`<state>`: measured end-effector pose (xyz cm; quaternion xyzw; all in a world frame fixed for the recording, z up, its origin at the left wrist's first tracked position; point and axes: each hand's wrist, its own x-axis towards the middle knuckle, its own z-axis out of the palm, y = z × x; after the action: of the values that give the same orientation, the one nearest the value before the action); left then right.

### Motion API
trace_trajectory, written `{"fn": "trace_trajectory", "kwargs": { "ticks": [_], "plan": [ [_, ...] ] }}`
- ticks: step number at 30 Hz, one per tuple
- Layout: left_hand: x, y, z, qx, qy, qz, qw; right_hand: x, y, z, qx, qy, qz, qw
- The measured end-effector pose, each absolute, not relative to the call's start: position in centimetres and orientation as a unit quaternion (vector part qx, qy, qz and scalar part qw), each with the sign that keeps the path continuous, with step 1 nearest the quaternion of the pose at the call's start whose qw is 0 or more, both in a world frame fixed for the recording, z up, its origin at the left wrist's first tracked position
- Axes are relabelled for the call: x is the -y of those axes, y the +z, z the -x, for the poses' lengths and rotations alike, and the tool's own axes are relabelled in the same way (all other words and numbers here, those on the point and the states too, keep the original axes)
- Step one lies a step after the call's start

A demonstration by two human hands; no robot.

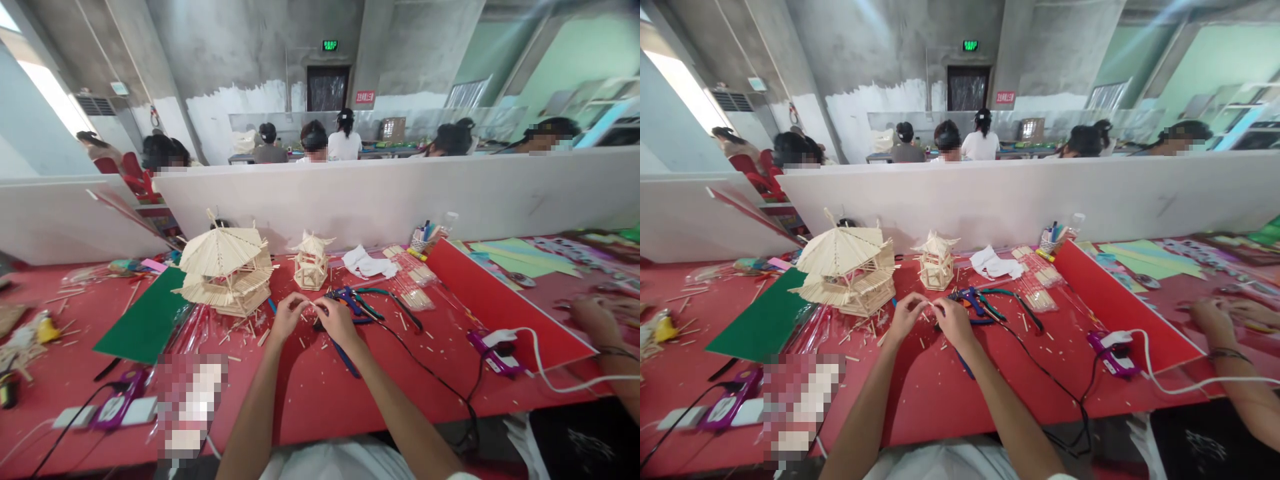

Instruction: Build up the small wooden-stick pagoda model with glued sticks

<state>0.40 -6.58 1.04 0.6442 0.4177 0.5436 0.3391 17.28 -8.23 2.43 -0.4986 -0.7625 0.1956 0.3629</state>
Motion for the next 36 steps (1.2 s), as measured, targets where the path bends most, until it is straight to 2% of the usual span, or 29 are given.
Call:
{"fn": "trace_trajectory", "kwargs": {
  "ticks": [10, 14, 21, 29, 36],
  "plan": [
    [5.6, -0.6, 0.0, -0.494, 0.546, -0.605, 0.304, 5.5, 2.3, -16.9, 0.769, 0.210, 0.482, 0.363],
    [5.6, -0.4, 0.3, -0.526, 0.536, -0.600, 0.275, 4.4, 2.7, -16.5, 0.787, 0.194, 0.492, 0.318],
    [5.8, -0.5, 1.5, -0.584, 0.412, -0.682, 0.157, 2.4, 3.8, -16.4, 0.824, 0.161, 0.500, 0.213],
    [5.8, 0.2, 2.2, -0.618, 0.345, -0.690, 0.153, 0.6, 6.3, -17.0, 0.862, 0.198, 0.460, 0.074],
    [5.1, -0.5, 1.5, -0.522, 0.361, -0.758, 0.154, -0.6, 6.4, -16.8, 0.861, 0.237, 0.446, 0.066]
  ]
}}
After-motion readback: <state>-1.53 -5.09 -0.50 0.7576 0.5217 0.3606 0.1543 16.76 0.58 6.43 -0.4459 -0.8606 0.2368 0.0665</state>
